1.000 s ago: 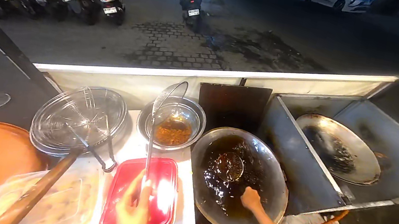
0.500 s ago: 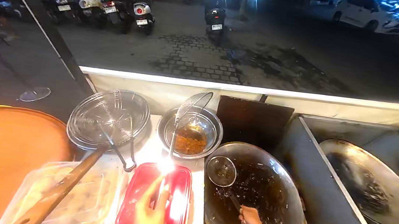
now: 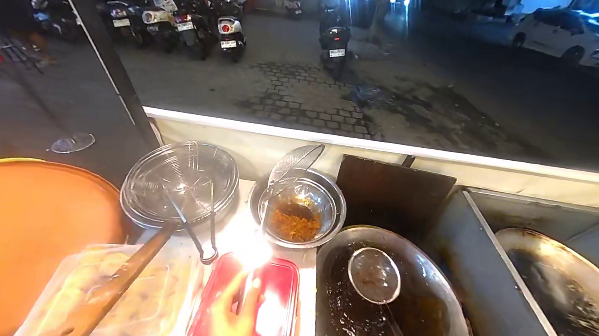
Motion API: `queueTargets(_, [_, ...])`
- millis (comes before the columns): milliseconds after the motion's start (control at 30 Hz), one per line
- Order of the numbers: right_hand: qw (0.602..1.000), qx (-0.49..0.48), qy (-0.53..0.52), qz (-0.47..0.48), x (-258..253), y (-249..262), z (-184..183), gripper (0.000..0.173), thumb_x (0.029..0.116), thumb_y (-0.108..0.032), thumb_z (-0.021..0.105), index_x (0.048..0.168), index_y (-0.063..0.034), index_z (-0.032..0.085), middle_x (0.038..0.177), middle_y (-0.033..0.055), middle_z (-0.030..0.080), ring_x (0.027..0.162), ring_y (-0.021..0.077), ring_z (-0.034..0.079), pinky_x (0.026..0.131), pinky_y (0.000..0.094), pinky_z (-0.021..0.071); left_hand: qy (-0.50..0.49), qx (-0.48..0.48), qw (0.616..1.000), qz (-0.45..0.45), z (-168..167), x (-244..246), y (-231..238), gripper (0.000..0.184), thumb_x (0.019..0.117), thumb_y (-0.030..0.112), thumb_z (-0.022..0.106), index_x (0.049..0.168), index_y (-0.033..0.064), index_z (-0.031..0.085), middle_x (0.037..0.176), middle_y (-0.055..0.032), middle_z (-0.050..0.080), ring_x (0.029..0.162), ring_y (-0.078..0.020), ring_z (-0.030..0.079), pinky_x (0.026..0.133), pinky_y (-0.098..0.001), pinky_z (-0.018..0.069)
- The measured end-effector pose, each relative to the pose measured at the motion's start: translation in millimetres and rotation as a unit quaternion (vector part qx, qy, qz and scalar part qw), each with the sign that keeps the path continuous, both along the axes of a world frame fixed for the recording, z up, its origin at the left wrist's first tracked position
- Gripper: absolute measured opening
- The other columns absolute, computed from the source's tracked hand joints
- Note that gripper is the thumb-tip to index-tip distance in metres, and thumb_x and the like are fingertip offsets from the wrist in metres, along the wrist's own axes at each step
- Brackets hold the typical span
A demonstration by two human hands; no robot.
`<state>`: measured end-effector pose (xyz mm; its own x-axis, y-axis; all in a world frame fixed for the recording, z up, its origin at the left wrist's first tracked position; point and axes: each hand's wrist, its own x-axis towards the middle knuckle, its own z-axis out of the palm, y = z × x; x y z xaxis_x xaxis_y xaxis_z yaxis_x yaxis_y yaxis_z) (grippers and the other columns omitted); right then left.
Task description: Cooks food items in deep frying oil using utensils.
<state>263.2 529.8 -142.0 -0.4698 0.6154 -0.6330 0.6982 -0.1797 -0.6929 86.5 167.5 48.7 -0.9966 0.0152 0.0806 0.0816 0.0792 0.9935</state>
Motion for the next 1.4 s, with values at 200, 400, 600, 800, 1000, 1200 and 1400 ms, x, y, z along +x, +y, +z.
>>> queueTargets(200, [0.997,0.066,0.006,-0.032,9.3,23.9,26.3,0.039,0.1086,-0.012,0.044,0.144,-0.0010,0.054,0.069,0.0033,0.055,0.050,0.0092,0.045,0.048,0.0276,0.0396,0.024,-0.003,1.000,0.001,0.4,-6.4,0.6,0.035,0.1007,0.009,0.056,0.133,-0.0017,0.063,0.079,-0.0024,0.069,0.053,-0.0056,0.057,0.043,-0.0195,0.0440])
queueTargets(400, [0.987,0.121,0.094,-0.055,21.1,31.2,65.8,0.040,0.1104,-0.015,0.044,0.149,-0.0047,0.052,0.066,0.0034,0.054,0.045,0.0086,0.044,0.042,0.0257,0.0371,0.046,-0.035,0.998,-0.004,-0.8,-14.9,-2.9,0.035,0.1010,0.011,0.056,0.134,-0.0003,0.062,0.083,-0.0022,0.071,0.056,-0.0049,0.059,0.046,-0.0196,0.0469])
queueTargets(600, [0.996,0.055,0.001,-0.069,44.2,20.2,41.1,0.035,0.1079,-0.014,0.046,0.136,0.0042,0.053,0.075,0.0023,0.055,0.054,0.0069,0.048,0.050,0.0259,0.0419,0.053,-0.063,0.997,-0.006,-4.6,-24.5,-10.4,0.034,0.0989,0.013,0.060,0.132,0.0040,0.066,0.091,-0.0027,0.073,0.064,-0.0055,0.064,0.059,-0.0216,0.0548])
queueTargets(800, [0.981,0.178,0.058,0.055,-0.1,3.0,92.7,0.035,0.1073,-0.020,0.050,0.133,0.0012,0.062,0.074,0.0090,0.061,0.057,0.0143,0.053,0.054,0.0352,0.0468,0.041,-0.037,0.998,0.008,-0.7,-31.2,-21.3,0.034,0.0998,0.011,0.059,0.132,0.0020,0.065,0.086,-0.0039,0.071,0.063,-0.0076,0.064,0.056,-0.0220,0.0535])
queueTargets(1000, [0.916,0.349,0.081,0.181,-140.8,-38.2,172.9,0.040,0.1086,-0.019,0.049,0.146,-0.0066,0.056,0.096,0.0211,0.073,0.082,0.0358,0.071,0.081,0.0551,0.0574,0.020,-0.005,1.000,0.010,-3.5,-42.4,-16.2,0.034,0.1018,0.008,0.057,0.134,-0.0013,0.062,0.078,-0.0059,0.070,0.048,-0.0068,0.053,0.041,-0.0221,0.0406])
queueTargets(1200, [0.809,0.482,-0.027,0.334,-215.6,-57.2,165.4,0.053,0.1049,-0.007,0.044,0.155,-0.0218,0.048,0.119,0.0230,0.069,0.112,0.0422,0.068,0.092,0.0568,0.0547,-0.035,0.018,0.999,0.018,-12.2,-40.4,-9.5,0.034,0.1039,0.008,0.056,0.137,-0.0013,0.060,0.077,-0.0091,0.067,0.044,-0.0090,0.049,0.037,-0.0237,0.0372])
queueTargets(1400, [0.789,0.511,-0.031,0.339,-208.8,-54.6,159.6,0.059,0.1040,-0.005,0.045,0.158,-0.0269,0.043,0.121,0.0242,0.067,0.106,0.0431,0.069,0.087,0.0571,0.0557,-0.049,0.023,0.998,0.037,-18.1,-37.4,-9.3,0.035,0.1044,0.007,0.055,0.138,-0.0017,0.059,0.076,-0.0086,0.066,0.044,-0.0086,0.049,0.037,-0.0235,0.0374])
